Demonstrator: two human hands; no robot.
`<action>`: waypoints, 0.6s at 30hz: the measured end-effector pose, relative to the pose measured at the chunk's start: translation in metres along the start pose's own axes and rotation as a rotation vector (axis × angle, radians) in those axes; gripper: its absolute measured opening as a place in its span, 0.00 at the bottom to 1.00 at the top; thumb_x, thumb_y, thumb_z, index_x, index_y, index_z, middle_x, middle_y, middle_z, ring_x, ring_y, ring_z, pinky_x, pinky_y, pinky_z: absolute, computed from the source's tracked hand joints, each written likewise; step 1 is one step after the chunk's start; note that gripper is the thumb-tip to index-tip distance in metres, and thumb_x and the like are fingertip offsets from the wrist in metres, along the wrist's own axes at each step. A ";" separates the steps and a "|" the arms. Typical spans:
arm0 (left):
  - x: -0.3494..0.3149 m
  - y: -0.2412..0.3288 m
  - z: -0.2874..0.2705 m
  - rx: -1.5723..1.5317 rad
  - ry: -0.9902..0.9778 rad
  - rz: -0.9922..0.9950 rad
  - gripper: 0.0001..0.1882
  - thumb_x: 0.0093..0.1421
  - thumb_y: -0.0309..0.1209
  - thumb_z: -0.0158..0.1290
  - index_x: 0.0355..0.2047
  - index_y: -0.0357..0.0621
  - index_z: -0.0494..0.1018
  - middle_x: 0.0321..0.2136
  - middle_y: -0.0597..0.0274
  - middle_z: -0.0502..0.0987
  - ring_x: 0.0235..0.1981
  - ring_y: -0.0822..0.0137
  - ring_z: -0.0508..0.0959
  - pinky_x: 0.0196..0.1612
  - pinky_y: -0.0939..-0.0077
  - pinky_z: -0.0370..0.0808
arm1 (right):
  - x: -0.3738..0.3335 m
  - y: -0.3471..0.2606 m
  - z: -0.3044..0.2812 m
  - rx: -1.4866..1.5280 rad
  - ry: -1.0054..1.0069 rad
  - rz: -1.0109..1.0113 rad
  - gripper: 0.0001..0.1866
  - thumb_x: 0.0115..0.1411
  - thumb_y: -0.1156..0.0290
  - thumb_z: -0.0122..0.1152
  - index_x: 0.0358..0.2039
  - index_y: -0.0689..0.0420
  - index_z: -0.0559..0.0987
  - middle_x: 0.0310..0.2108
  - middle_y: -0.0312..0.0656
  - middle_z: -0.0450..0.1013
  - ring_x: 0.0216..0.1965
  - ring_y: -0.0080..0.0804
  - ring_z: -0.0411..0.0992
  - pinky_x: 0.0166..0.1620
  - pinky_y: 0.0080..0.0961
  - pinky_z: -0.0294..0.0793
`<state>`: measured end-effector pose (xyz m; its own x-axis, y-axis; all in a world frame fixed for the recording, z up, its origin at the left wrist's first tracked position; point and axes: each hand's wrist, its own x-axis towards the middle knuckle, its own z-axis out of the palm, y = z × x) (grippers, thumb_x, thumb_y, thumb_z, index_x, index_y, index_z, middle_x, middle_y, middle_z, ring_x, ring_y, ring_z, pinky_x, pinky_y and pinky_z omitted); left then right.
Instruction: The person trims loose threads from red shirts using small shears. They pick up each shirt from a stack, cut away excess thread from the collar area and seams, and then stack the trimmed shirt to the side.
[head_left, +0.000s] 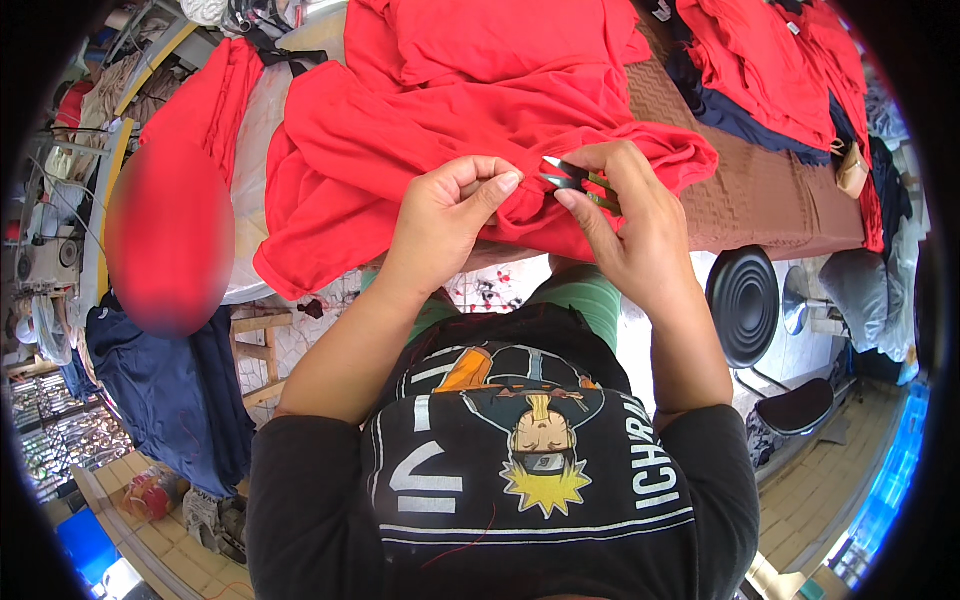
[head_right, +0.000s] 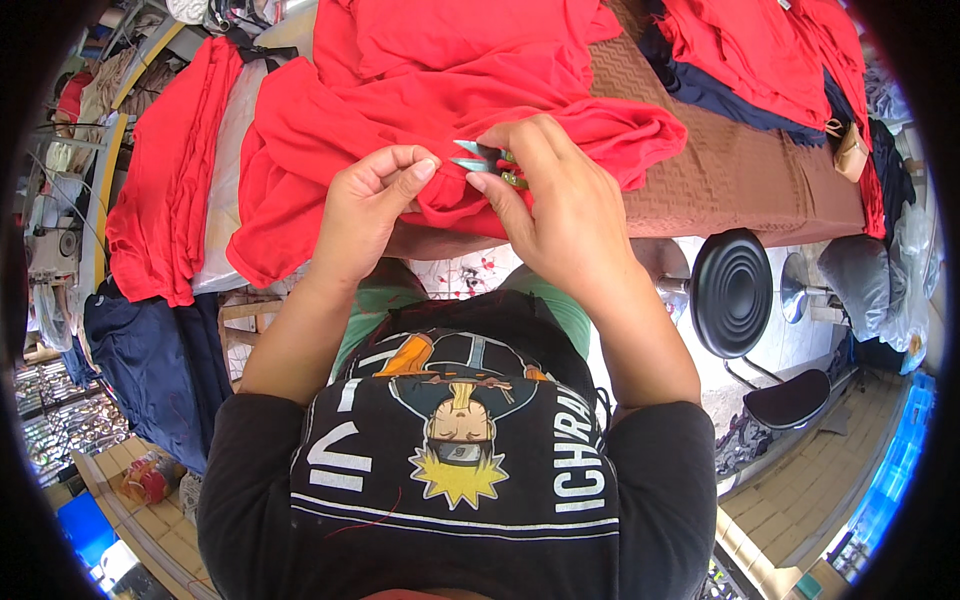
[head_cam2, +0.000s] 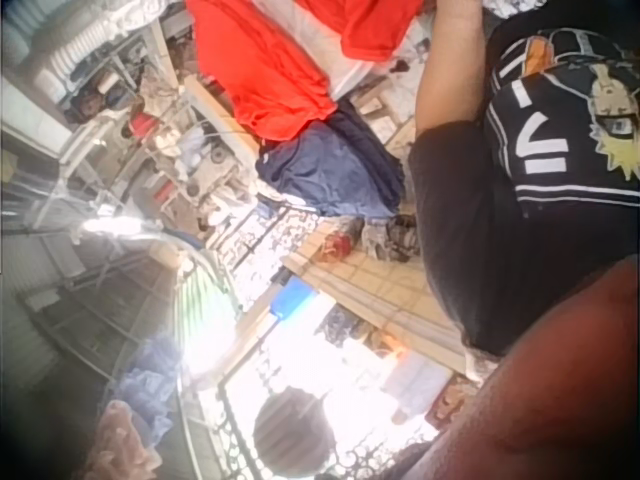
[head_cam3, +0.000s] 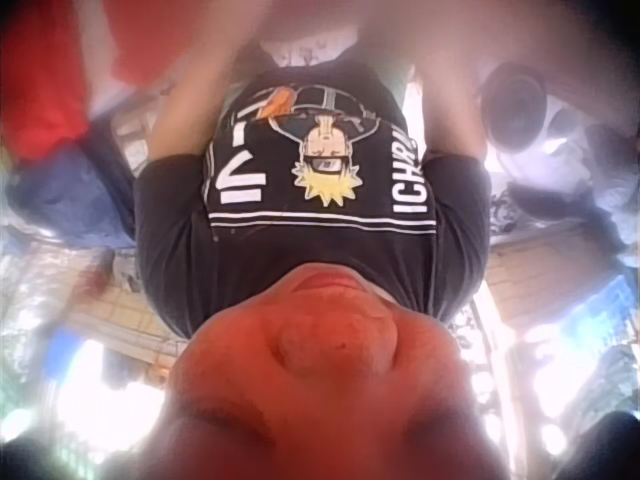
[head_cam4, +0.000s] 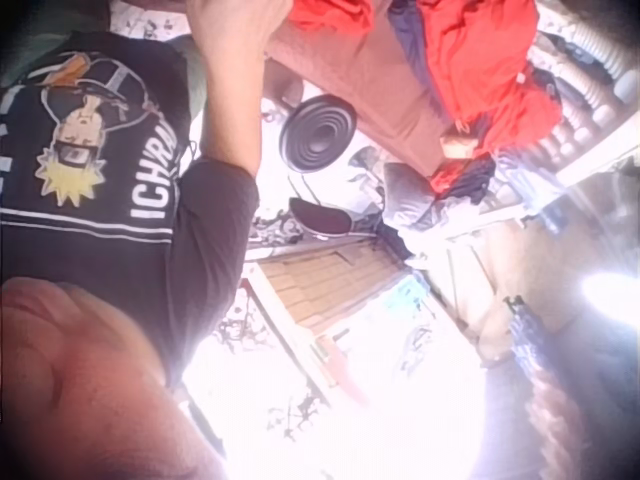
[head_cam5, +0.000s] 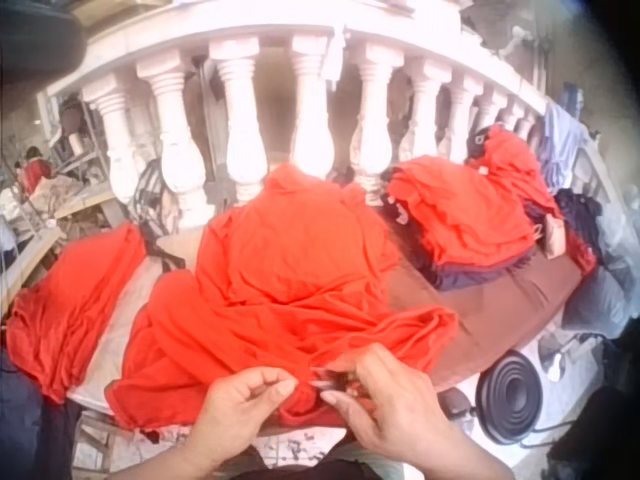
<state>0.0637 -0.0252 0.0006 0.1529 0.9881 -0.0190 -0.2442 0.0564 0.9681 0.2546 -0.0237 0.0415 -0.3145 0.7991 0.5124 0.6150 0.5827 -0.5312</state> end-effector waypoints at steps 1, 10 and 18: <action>-0.001 0.001 -0.001 -0.007 -0.006 -0.005 0.07 0.64 0.28 0.53 0.38 0.35 0.75 0.27 0.73 0.74 0.27 0.86 0.68 0.30 0.91 0.66 | -0.002 0.001 -0.001 -0.041 -0.015 -0.023 0.11 0.52 0.69 0.65 0.35 0.58 0.75 0.31 0.41 0.73 0.31 0.40 0.75 0.31 0.32 0.74; -0.003 0.001 -0.003 0.080 -0.048 0.026 0.08 0.64 0.28 0.54 0.40 0.38 0.74 0.29 0.75 0.74 0.30 0.86 0.68 0.33 0.91 0.65 | -0.002 -0.003 0.003 -0.147 -0.010 -0.145 0.08 0.50 0.70 0.65 0.30 0.56 0.76 0.27 0.39 0.71 0.29 0.39 0.74 0.28 0.32 0.72; -0.010 0.019 -0.011 0.190 -0.255 -0.018 0.23 0.67 0.43 0.47 0.27 0.35 0.77 0.25 0.64 0.77 0.37 0.78 0.74 0.39 0.86 0.70 | 0.000 0.002 -0.007 -0.211 0.018 -0.117 0.09 0.50 0.71 0.65 0.32 0.57 0.76 0.28 0.40 0.72 0.30 0.39 0.74 0.30 0.31 0.73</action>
<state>0.0472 -0.0326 0.0168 0.3965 0.9180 0.0035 -0.0599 0.0221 0.9980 0.2611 -0.0238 0.0453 -0.3802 0.7242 0.5753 0.7131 0.6257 -0.3162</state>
